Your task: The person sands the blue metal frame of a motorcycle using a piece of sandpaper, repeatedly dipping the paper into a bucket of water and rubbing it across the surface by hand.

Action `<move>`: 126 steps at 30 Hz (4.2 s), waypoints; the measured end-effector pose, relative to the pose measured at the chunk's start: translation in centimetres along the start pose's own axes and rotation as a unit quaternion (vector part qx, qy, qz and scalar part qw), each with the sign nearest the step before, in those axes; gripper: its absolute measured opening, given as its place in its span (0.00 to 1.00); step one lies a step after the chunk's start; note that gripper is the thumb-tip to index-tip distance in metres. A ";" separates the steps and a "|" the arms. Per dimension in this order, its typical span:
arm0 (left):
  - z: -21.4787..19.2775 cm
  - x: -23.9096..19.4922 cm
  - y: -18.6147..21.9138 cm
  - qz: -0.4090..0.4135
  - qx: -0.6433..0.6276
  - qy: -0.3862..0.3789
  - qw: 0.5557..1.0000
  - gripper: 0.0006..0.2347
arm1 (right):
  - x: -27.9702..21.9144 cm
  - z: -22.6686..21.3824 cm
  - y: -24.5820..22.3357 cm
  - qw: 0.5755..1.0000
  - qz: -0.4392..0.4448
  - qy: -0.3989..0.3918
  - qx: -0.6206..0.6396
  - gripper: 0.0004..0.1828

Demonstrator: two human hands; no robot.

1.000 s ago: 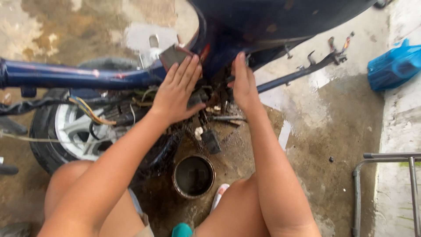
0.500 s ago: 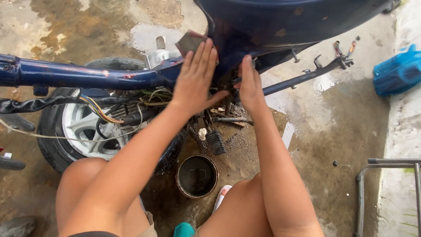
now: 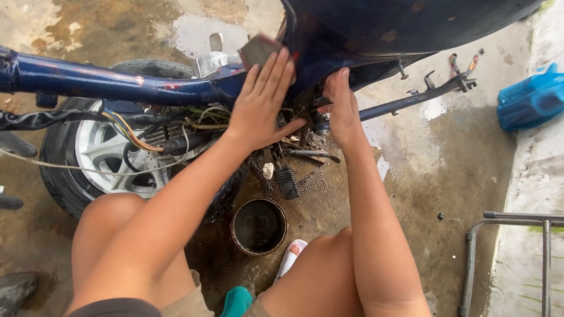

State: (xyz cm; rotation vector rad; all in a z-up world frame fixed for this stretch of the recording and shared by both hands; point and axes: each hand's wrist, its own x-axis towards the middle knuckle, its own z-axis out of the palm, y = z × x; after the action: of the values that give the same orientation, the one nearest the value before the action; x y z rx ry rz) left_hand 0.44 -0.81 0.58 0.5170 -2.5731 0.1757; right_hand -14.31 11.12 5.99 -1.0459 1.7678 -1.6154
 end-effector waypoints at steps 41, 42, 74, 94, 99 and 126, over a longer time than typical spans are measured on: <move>-2.3 -2.9 -2.4 0.008 -0.064 -0.075 0.995 0.49 | 1.4 -1.1 3.5 1.000 -0.028 0.009 -0.003 0.49; -2.6 -2.3 -1.4 -0.024 -0.091 -0.103 0.990 0.50 | 1.2 -1.1 3.9 0.999 -0.049 -0.007 -0.004 0.47; -1.3 -1.6 -3.0 0.126 0.017 -0.064 0.990 0.44 | -0.2 -0.5 0.6 1.000 0.011 -0.002 -0.003 0.52; 0.0 -4.0 -5.1 0.152 0.175 -0.047 0.972 0.42 | 1.3 -1.1 1.6 0.998 -0.017 -0.061 -0.009 0.44; -1.6 1.4 -1.9 0.135 0.035 -0.043 0.989 0.38 | 0.1 -0.2 -0.5 0.997 -0.025 -0.064 -0.027 0.45; 1.3 -3.1 -3.3 0.123 0.034 0.038 0.991 0.42 | 1.7 -1.6 3.5 0.998 -0.022 -0.057 -0.005 0.48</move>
State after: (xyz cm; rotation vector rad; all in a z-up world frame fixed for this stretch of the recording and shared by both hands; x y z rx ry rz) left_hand 3.65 -3.09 -1.99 0.2115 -2.5563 0.3624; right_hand -17.19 10.61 3.02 -1.1639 1.6907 -1.5431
